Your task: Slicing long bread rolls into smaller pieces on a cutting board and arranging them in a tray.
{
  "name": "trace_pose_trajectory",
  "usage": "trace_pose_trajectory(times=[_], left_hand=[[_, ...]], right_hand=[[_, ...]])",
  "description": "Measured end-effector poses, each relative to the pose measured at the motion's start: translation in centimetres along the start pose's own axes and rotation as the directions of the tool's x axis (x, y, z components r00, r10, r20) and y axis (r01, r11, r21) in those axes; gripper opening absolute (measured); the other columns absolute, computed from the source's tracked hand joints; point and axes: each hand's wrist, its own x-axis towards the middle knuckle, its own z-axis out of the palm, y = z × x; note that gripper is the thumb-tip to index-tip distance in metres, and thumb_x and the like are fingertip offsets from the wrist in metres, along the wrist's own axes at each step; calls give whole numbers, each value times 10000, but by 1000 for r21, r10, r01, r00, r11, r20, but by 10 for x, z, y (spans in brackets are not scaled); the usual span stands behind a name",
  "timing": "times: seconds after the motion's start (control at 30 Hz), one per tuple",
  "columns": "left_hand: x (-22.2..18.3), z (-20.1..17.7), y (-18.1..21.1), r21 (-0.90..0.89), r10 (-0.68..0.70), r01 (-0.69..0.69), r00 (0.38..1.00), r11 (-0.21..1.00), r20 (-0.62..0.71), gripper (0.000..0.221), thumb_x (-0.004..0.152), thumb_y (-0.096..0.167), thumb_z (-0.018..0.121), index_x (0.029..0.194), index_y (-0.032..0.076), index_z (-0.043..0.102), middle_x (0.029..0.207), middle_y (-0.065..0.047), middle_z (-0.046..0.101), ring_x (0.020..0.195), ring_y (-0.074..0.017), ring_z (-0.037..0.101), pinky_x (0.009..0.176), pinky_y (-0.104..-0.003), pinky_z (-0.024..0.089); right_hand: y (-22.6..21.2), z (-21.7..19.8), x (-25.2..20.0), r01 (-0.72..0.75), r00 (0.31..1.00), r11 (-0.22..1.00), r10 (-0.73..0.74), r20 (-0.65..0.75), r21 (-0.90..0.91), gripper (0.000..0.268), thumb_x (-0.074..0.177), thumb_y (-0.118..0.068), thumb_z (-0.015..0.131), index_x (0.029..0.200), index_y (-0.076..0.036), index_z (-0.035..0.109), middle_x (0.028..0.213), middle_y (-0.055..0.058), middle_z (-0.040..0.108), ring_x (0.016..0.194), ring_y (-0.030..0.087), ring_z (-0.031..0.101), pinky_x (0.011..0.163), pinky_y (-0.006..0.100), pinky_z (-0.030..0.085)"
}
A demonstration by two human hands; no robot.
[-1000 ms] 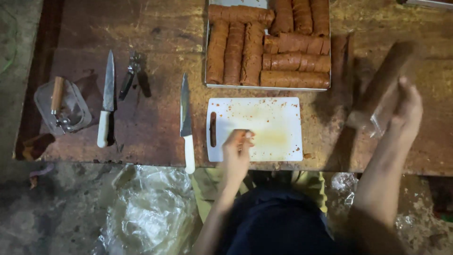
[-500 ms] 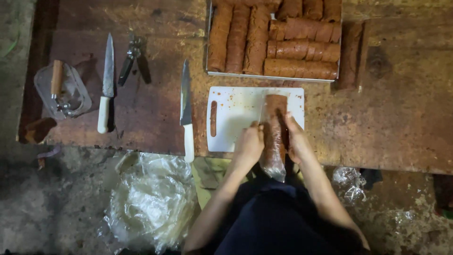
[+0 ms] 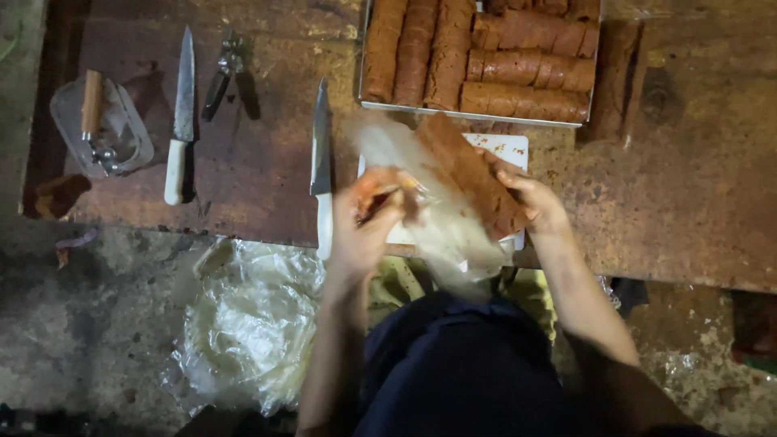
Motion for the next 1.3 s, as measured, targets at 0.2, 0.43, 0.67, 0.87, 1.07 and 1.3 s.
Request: trace_pose_trajectory(times=[0.2,0.43,0.67,0.87,1.07,1.3], left_hand=[[-53,-91,7,-221,90,-179,929,959,-360,199,753,-70,654,936,-6,609,824,-228,679,696,-302,696,523,-375,579],[-143,-186,-32,457,223,53,820,888,-528,181,867,-97,678,886,64,599,1010,-87,617,883,-160,611,700,-252,547],[-271,-313,-163,-51,-26,-49,412,998,-911,92,907,111,587,886,88,673,828,-26,683,752,-111,630,630,-244,492],[-324,-311,-224,-663,-663,-89,32,744,-748,273,902,207,490,1142,161,369,1111,-62,485,913,-216,499,802,-367,400],[-254,-283,-248,-131,-157,465,17,875,-987,395,924,93,659,1289,31,523,1254,-280,466,1159,-494,520,922,-554,474],[-62,-162,-121,837,462,208,755,506,-466,279,924,205,784,1095,106,588,935,-84,600,932,-289,603,885,-416,468]], right_hand=[[11,23,28,8,991,994,-23,132,111,861,762,-108,624,1576,-19,359,1409,275,533,1237,435,582,985,628,489],[18,51,68,-235,851,910,22,525,341,947,839,-25,771,1610,34,225,1214,200,695,947,241,768,811,333,651],[-30,86,49,-25,964,953,103,245,-303,881,728,-218,803,1483,2,407,1359,166,597,1172,292,624,1007,396,529],[-77,137,18,25,963,25,268,31,-999,1018,770,-362,819,1596,-180,253,1505,170,355,1412,355,379,1186,508,356],[-56,150,8,91,995,-185,54,83,-978,975,777,-342,838,1584,-190,312,1420,205,370,1295,476,396,1081,616,356],[-37,156,11,194,968,-165,-126,216,-967,766,737,-272,832,1426,-128,531,1187,215,604,1104,523,607,936,628,520]])
